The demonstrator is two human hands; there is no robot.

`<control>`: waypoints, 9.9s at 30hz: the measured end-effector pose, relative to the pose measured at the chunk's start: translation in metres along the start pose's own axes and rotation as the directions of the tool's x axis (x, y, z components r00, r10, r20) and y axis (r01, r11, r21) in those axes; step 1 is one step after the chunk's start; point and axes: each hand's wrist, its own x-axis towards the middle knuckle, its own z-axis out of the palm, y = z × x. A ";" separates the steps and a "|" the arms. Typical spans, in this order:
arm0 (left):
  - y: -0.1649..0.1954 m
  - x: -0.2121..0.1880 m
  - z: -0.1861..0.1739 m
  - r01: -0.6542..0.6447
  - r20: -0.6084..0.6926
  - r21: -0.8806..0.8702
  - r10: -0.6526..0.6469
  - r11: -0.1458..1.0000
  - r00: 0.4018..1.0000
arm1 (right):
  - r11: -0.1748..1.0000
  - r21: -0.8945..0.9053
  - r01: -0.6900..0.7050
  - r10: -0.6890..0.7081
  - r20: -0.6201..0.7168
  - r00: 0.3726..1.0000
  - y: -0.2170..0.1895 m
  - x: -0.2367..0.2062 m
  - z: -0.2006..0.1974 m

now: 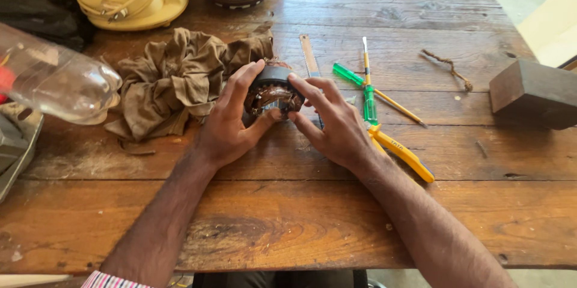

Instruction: The person uses a screwdriver and pliers to scrape and adjust the windings of a cylindrical electrical component on a wooden table. They rotate the component and continue scraping with the screwdriver, then use pliers to pull and reposition parts of the windings.

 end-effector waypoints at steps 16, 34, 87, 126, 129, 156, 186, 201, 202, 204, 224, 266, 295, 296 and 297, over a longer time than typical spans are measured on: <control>-0.002 0.002 -0.002 0.058 0.082 0.000 -0.058 0.998 0.995 | 0.993 -0.111 -0.033 0.039 0.054 0.998 -0.006 0.002 -0.004; 0.000 -0.002 -0.008 0.046 0.094 0.060 -0.052 0.997 0.994 | 0.998 -0.039 -0.041 0.042 0.031 0.999 -0.003 0.004 0.000; -0.011 -0.005 -0.005 -0.039 0.018 0.203 0.036 0.978 0.999 | 0.997 0.005 -0.078 0.078 0.022 0.997 -0.002 0.003 0.001; -0.010 -0.006 -0.005 -0.019 0.016 0.167 0.017 0.986 1.000 | 0.999 -0.006 -0.053 0.054 0.040 0.998 -0.002 0.004 -0.001; -0.009 -0.005 -0.005 -0.024 0.014 0.172 0.021 0.985 1.000 | 0.998 -0.012 -0.068 0.068 0.051 0.996 -0.002 0.004 -0.002; -0.016 -0.001 -0.006 -0.032 0.081 0.174 0.018 0.984 0.997 | 0.981 0.052 -0.187 0.182 0.081 0.980 0.001 0.002 0.008; -0.010 0.004 -0.014 0.151 0.223 0.023 -0.152 0.988 0.963 | 0.945 0.176 -0.275 0.270 0.049 0.962 -0.006 0.008 0.007; -0.006 0.003 -0.014 0.106 0.184 -0.136 -0.080 0.985 0.980 | 0.932 0.164 -0.322 0.317 0.057 0.947 -0.012 0.011 0.010; -0.006 0.003 -0.011 0.097 0.167 -0.147 -0.072 0.984 0.983 | 0.930 0.163 -0.330 0.325 0.058 0.944 -0.012 0.011 0.011; -0.006 0.003 -0.007 0.081 0.141 -0.175 -0.056 0.981 0.988 | 0.925 0.159 -0.345 0.340 0.058 0.938 -0.013 0.011 0.012; 0.005 0.008 -0.022 0.186 0.240 -0.057 -0.167 0.981 0.956 | 0.952 0.068 -0.297 0.295 0.034 0.955 -0.018 0.010 0.004; -0.005 0.009 -0.004 0.010 0.048 -0.119 -0.004 0.993 0.999 | 0.950 0.058 -0.306 0.304 0.038 0.952 -0.015 0.008 0.004; -0.019 0.001 -0.009 0.041 0.181 0.055 -0.051 0.998 0.982 | 0.972 -0.024 -0.235 0.236 0.035 0.971 -0.011 0.007 0.010; -0.021 0.001 -0.009 0.029 0.176 0.060 -0.039 0.998 0.984 | 0.971 -0.038 -0.236 0.237 0.035 0.971 -0.011 0.007 0.010; -0.023 0.001 -0.009 0.036 0.181 0.062 -0.046 0.997 0.982 | 0.970 -0.051 -0.237 0.239 0.036 0.970 -0.010 0.007 0.010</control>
